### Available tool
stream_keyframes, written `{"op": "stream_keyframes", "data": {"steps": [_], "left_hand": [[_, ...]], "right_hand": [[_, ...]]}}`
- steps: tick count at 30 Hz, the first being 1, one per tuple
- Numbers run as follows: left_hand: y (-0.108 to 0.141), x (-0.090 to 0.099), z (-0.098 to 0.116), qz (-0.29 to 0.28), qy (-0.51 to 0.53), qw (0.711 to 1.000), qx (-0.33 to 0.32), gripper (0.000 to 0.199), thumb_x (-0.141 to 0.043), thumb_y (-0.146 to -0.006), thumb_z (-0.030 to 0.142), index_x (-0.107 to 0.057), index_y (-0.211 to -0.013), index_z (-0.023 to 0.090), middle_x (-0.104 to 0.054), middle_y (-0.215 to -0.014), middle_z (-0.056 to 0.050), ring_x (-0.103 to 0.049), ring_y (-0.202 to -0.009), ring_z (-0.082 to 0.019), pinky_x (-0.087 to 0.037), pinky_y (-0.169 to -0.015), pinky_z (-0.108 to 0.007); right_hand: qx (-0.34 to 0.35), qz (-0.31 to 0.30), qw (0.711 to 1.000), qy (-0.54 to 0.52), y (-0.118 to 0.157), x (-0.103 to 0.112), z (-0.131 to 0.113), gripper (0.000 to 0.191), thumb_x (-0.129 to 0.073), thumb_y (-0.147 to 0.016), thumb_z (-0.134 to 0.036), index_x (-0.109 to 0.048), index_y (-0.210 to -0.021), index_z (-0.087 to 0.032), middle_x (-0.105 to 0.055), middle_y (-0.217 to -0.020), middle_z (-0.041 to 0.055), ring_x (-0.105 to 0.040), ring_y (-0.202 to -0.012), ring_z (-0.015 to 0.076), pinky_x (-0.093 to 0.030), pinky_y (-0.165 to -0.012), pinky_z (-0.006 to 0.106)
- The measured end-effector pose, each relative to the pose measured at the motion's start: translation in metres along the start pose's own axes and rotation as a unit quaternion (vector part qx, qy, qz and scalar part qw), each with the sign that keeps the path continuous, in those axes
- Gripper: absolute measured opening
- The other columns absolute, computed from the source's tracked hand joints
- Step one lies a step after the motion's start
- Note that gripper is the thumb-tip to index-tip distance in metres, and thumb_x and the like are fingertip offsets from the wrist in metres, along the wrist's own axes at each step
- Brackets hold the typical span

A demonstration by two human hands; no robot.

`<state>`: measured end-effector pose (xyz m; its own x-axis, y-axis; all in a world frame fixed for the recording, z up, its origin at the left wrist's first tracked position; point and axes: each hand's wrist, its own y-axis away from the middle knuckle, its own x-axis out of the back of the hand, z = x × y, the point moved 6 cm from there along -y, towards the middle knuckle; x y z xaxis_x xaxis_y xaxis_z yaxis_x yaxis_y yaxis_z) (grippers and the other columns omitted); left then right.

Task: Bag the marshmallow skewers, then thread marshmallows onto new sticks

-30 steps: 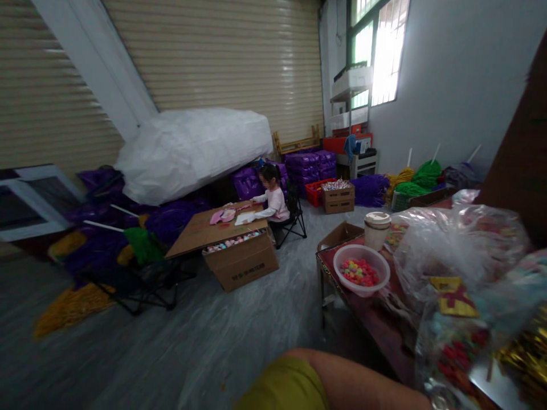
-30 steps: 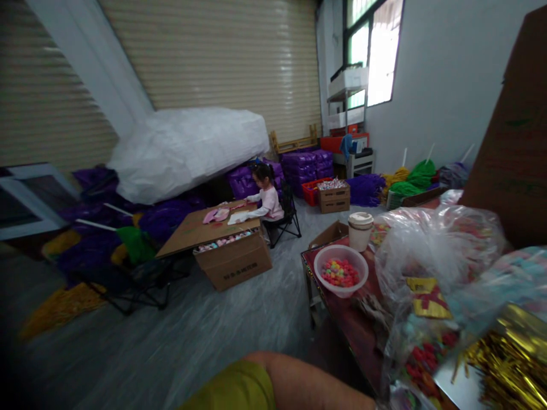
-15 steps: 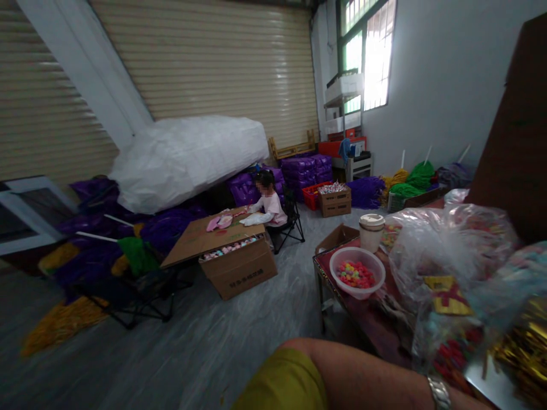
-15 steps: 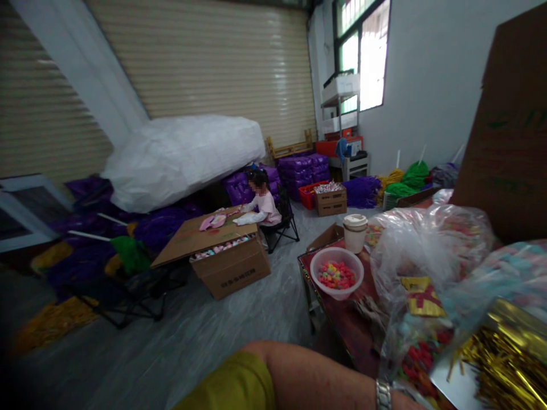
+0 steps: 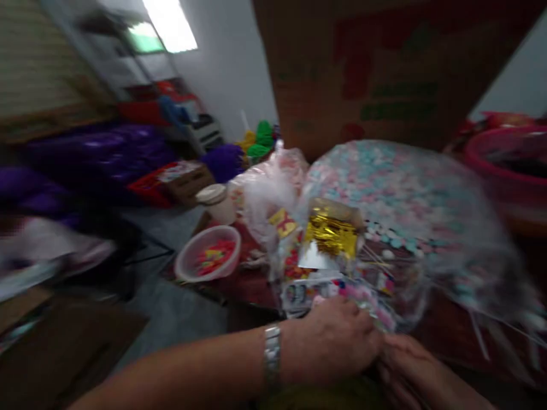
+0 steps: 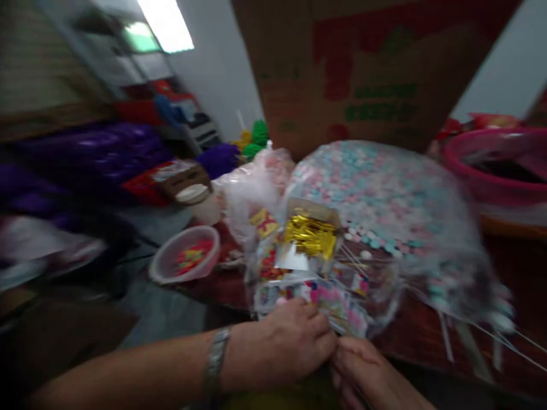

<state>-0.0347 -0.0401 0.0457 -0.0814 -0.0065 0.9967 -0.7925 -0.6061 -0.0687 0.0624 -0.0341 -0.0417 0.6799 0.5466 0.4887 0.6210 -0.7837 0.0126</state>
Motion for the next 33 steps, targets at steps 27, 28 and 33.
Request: {"op": "stream_keyframes", "data": {"steps": [27, 28, 33], "left_hand": [[0.024, -0.057, -0.071, 0.176, 0.615, 0.528, 0.558, 0.031, -0.063, -0.064, 0.042, -0.061, -0.083, 0.017, -0.06, -0.056, 0.0, -0.04, -0.03, -0.006, -0.018, -0.024, -0.013], [0.03, -0.056, -0.072, 0.183, 0.619, 0.516, 0.563, 0.032, -0.063, -0.063, 0.043, -0.06, -0.083, 0.017, -0.06, -0.055, 0.0, -0.039, -0.029, -0.006, -0.018, -0.024, -0.013], [0.06, -0.051, -0.083, 0.24, 0.63, 0.476, 0.565, 0.027, -0.064, -0.063, 0.038, -0.06, -0.077, 0.015, -0.06, -0.056, 0.0, -0.039, -0.026, -0.005, -0.023, -0.023, -0.014]], "right_hand": [[-0.096, 0.196, 0.906, 0.363, -0.042, 0.131, 0.036, 0.02, -0.044, -0.085, -0.023, -0.063, -0.084, -0.019, -0.064, -0.084, 0.0054, -0.057, -0.083, 0.0165, -0.04, -0.075, 0.024], [-0.103, 0.184, 0.903, 0.374, -0.061, 0.129, 0.037, 0.019, -0.046, -0.084, -0.022, -0.064, -0.083, -0.018, -0.064, -0.084, 0.006, -0.057, -0.083, 0.0171, -0.039, -0.074, 0.024], [-0.142, 0.167, 0.894, 0.391, -0.117, 0.121, 0.053, 0.021, -0.047, -0.081, -0.018, -0.067, -0.077, -0.016, -0.066, -0.076, 0.0088, -0.059, -0.072, 0.0185, -0.039, -0.064, 0.026]]}}
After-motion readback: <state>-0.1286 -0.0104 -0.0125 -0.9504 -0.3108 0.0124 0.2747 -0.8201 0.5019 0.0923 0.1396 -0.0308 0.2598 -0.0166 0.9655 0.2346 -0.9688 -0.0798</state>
